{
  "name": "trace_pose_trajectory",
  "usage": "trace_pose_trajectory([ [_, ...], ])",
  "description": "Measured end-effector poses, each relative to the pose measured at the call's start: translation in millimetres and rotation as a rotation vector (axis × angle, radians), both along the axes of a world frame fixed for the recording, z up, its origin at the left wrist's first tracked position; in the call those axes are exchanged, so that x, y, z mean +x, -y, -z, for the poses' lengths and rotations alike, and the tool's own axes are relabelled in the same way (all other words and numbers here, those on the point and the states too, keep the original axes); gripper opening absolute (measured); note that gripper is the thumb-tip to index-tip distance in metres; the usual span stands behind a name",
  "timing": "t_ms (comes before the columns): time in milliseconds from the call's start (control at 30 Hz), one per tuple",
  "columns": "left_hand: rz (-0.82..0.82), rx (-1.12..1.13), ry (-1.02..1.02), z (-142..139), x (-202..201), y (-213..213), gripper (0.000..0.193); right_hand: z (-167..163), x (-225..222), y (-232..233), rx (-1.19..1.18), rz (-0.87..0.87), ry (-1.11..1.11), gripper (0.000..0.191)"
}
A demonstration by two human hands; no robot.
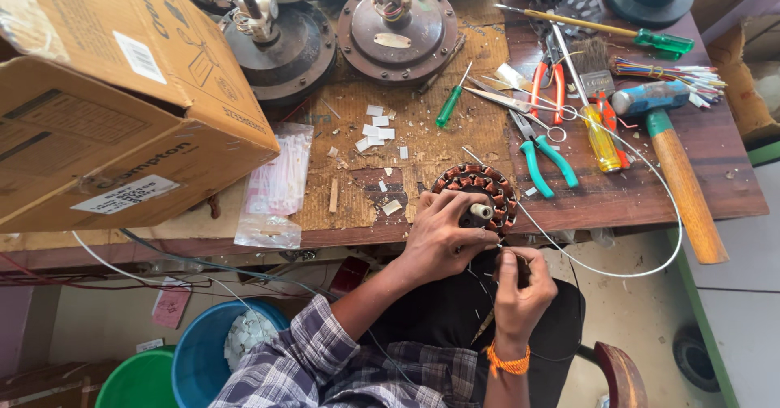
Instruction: The person is wiring an electrical component, likely a motor stator. They insert and twist colored wires into the copper windings, using pliers to cut and adjust the wires. The work is performed at a cluttered workbench with various tools and parts visible.
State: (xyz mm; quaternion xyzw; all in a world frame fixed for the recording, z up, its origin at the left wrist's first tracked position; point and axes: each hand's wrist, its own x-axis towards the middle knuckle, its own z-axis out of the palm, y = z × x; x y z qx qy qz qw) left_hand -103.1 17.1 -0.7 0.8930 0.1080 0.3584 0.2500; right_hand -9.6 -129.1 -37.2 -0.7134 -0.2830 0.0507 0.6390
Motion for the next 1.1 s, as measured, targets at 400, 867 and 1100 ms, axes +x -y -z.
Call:
trace_pose_trajectory([
  [400,-0.004,0.020,0.000,-2.8,44.0,13.5,0.022,26.4,61.7,14.4,0.372,-0.192,-0.807,0.010],
  [867,-0.007,0.012,0.007,-4.0,37.1,-2.2,0.022,9.9,58.2,-3.0,0.218,-0.206,-0.649,0.008],
  [1100,-0.003,0.015,0.004,-2.7,-12.1,-62.6,0.020,14.4,13.7,-59.4,0.310,-0.418,-0.961,0.011],
])
